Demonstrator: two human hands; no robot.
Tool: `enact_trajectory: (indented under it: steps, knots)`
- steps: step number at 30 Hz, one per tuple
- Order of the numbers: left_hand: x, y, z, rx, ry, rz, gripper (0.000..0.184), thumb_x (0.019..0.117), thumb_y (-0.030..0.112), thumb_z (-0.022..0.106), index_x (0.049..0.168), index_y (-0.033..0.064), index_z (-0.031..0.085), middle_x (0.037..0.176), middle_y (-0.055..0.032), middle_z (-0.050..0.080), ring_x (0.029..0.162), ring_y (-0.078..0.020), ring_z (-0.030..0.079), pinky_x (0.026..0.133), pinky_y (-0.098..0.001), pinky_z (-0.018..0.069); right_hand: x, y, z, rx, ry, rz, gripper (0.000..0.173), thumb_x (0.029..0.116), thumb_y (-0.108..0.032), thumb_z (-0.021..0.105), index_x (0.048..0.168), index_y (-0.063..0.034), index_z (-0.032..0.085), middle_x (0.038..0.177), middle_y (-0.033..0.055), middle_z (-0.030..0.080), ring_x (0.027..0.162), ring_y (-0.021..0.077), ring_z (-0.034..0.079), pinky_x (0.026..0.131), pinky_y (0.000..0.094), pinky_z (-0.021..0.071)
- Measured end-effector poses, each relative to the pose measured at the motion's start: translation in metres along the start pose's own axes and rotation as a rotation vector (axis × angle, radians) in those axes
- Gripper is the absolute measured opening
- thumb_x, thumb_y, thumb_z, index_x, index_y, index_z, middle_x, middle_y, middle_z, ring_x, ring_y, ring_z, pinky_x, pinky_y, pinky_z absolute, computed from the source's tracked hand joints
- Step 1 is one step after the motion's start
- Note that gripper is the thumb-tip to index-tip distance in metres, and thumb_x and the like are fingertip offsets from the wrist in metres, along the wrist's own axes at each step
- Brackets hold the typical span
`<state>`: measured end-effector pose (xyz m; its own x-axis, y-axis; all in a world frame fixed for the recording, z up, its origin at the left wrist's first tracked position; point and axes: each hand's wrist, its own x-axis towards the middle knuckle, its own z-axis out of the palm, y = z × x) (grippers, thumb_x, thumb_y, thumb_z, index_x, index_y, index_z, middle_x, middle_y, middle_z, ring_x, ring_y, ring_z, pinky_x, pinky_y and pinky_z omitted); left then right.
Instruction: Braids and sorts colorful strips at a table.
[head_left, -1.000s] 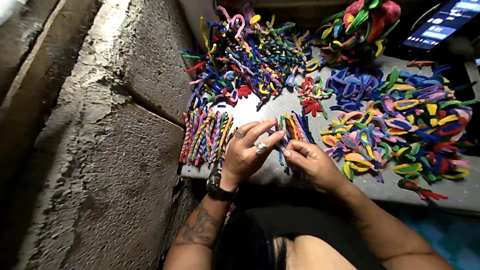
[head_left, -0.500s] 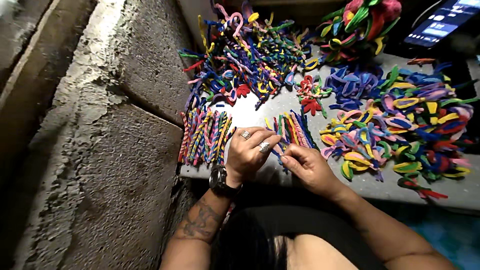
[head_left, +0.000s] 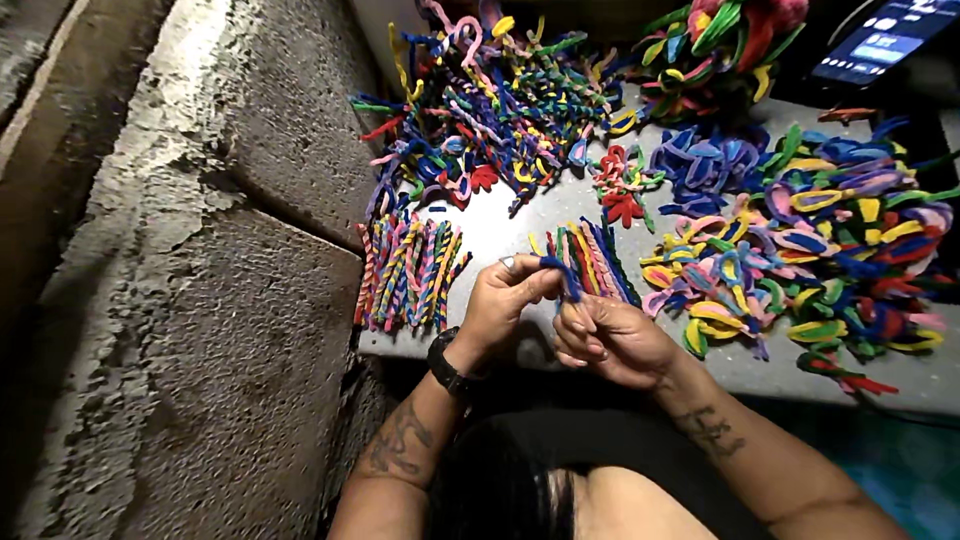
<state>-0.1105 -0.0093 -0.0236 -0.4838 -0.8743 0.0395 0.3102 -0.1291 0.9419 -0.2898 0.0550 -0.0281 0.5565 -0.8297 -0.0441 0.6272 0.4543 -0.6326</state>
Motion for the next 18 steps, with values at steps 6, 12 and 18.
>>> enact_trajectory:
  steps: [6,12,18]
  knots:
    - [-0.001,0.014,-0.001,0.093,0.106,-0.007,0.01,0.1001,0.009,0.062,0.097,0.0137,0.07,0.082,0.0047,0.07,0.071,-0.0006,0.063,0.068,-0.0167,0.054,-0.007,-0.005,0.006,-0.551,0.358,-0.174,0.037,0.1115,-0.032,0.034,0.107,-0.0135,0.065,0.084,-0.008,0.066,0.073,0.0007,0.063,0.07,0.0177,0.0544]
    - [-0.003,0.009,0.006,0.134,0.133,0.035,0.007,0.0983,0.005,0.062,0.097,0.0108,0.066,0.083,0.0044,0.069,0.072,-0.0016,0.064,0.069,-0.0186,0.055,0.0,0.0,0.014,-0.717,0.508,-0.346,0.01,0.0996,-0.01,0.061,0.109,-0.0119,0.063,0.085,-0.0076,0.067,0.073,0.0006,0.065,0.069,0.0171,0.0567]
    - [-0.005,0.008,0.006,0.152,0.078,0.058,0.012,0.0929,-0.001,0.067,0.101,0.0081,0.066,0.088,0.0022,0.071,0.077,-0.0033,0.067,0.071,-0.0199,0.0566,0.002,-0.002,0.016,-0.747,0.582,-0.304,0.01,0.0963,-0.004,0.063,0.105,-0.0078,0.066,0.081,-0.0061,0.066,0.068,-0.0003,0.062,0.064,0.0148,0.0539]
